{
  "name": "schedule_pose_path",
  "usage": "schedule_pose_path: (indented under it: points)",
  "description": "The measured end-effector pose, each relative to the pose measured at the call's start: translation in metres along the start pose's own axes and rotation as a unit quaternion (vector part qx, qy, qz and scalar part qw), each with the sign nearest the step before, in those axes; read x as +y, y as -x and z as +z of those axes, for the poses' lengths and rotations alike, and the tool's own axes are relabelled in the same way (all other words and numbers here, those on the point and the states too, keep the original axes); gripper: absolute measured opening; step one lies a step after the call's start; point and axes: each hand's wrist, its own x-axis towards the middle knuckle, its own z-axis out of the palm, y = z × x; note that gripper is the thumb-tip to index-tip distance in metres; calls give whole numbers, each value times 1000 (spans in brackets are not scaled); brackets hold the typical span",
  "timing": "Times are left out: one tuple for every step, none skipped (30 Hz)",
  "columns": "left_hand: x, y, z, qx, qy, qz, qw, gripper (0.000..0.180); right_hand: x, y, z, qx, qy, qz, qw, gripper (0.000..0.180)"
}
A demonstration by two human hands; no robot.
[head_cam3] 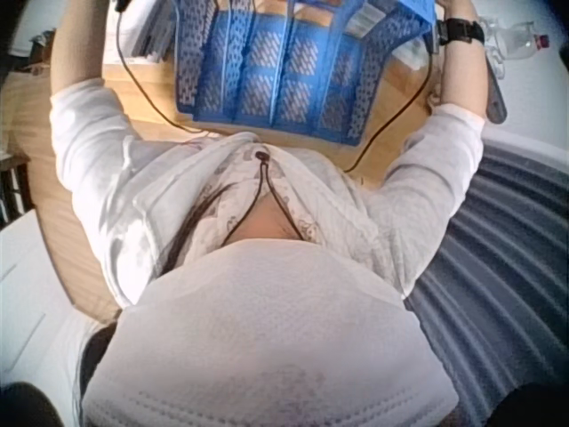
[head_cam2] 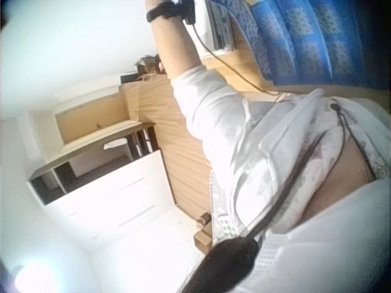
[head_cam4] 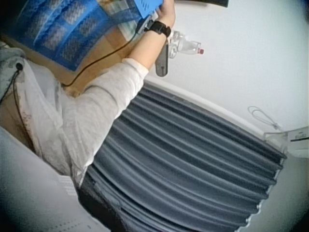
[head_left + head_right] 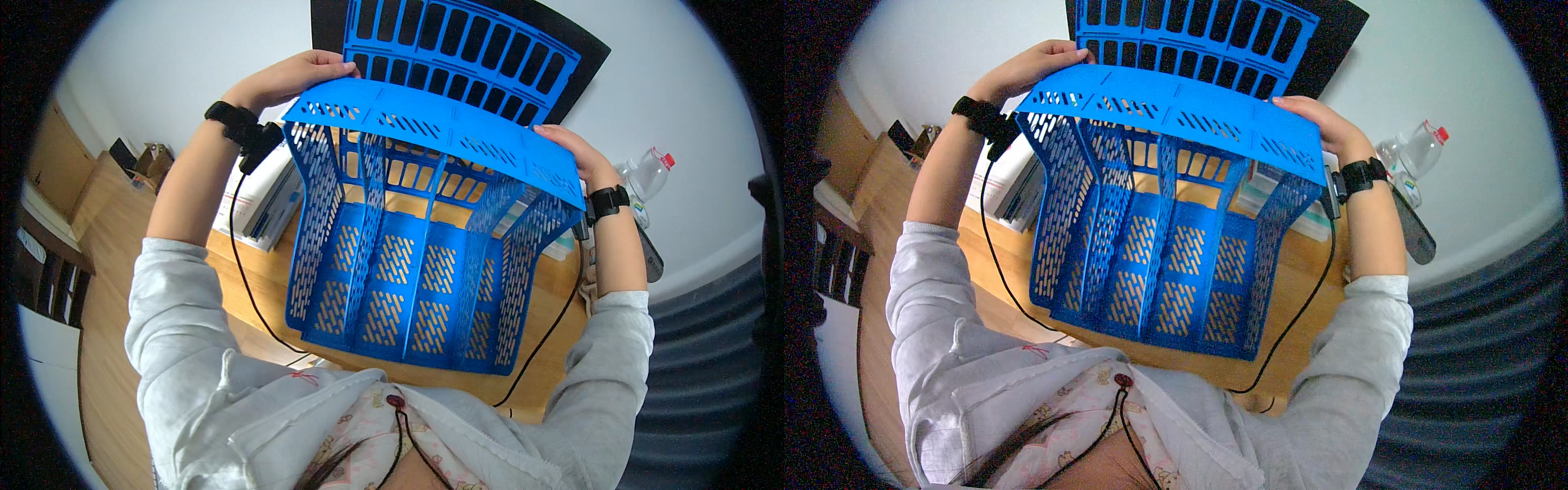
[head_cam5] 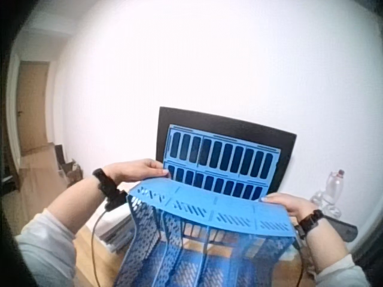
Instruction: The person assembles a blue plastic basket by hand, snapping together the side panels and then attaching the top frame. The person rotates the basket to align and secure each component until the structure is complete.
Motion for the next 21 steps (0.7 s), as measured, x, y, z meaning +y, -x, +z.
schedule_pose_path:
  points:
    - [0, 0, 0, 2, 5, 6, 1000, 40, 2, -1, -2, 9, -1, 1, 1000, 45]
    - [-1, 1, 0, 3, 13, -7, 1000, 38, 4, -2, -3, 27, -2, 3, 1000, 46]
    - [-2, 2, -1, 8, 22, -18, 1000, 37, 5, -3, -4, 30, -3, 0, 1000, 46]
    - [-2, 3, -1, 12, 31, -30, 999, 36, 6, -2, -4, 35, -16, 17, 999, 43]
    - [-2, 3, -4, -6, 26, -47, 999, 39, 5, -2, -6, 24, -28, 30, 999, 40]
    - [-2, 3, -6, -24, 22, -64, 997, 42, 5, 0, -6, 20, -36, 41, 998, 37]
    - [-2, 3, -6, -41, 17, -81, 996, 46, 4, 1, -6, 15, -37, 50, 998, 36]
    - [-2, 4, -4, -15, 14, -79, 997, 50, 3, 3, -7, 18, -35, 56, 998, 35]
    - [-3, 3, 0, 13, 11, -77, 997, 55, 3, 4, -7, 20, -33, 62, 997, 33]
    - [-4, 4, 4, 46, 7, -74, 996, 60, 3, 4, -7, 25, -25, 38, 999, 34]
    - [-5, 4, 10, 112, -10, -76, 991, 70, 3, 4, -7, 29, -18, 14, 999, 35]
    - [-5, 5, 14, 131, -9, -53, 990, 64, 2, 3, -6, 26, -5, -7, 1000, 35]
    - [-5, 5, 18, 160, -12, -49, 986, 59, 1, 3, -6, 23, 14, -4, 1000, 36]
    - [-4, 6, 20, 184, -23, -53, 981, 54, -2, 2, -6, 13, 39, 1, 999, 37]
    - [-3, 5, 16, 129, -5, -55, 990, 54, -3, 2, -6, 38, 72, 17, 997, 38]
    - [0, 4, 10, 68, 5, -65, 996, 53, -5, 3, -5, 20, 67, 1, 998, 36]
    - [1, 2, 5, 11, 23, -64, 998, 52, -6, 4, -4, 37, 72, -5, 997, 34]
    - [2, 0, 2, -3, 13, -61, 998, 48, -8, 5, -3, 17, 62, -28, 997, 32]
    - [1, -2, 0, -11, 11, -44, 999, 44, -12, 4, -4, 39, 92, -29, 995, 33]
    - [1, -4, -2, -21, 8, -27, 999, 41, -16, 3, -4, 23, 106, -47, 993, 34]
    - [1, -5, 0, 31, -31, 10, 999, 47, -21, 2, -5, 21, 125, -58, 990, 35]
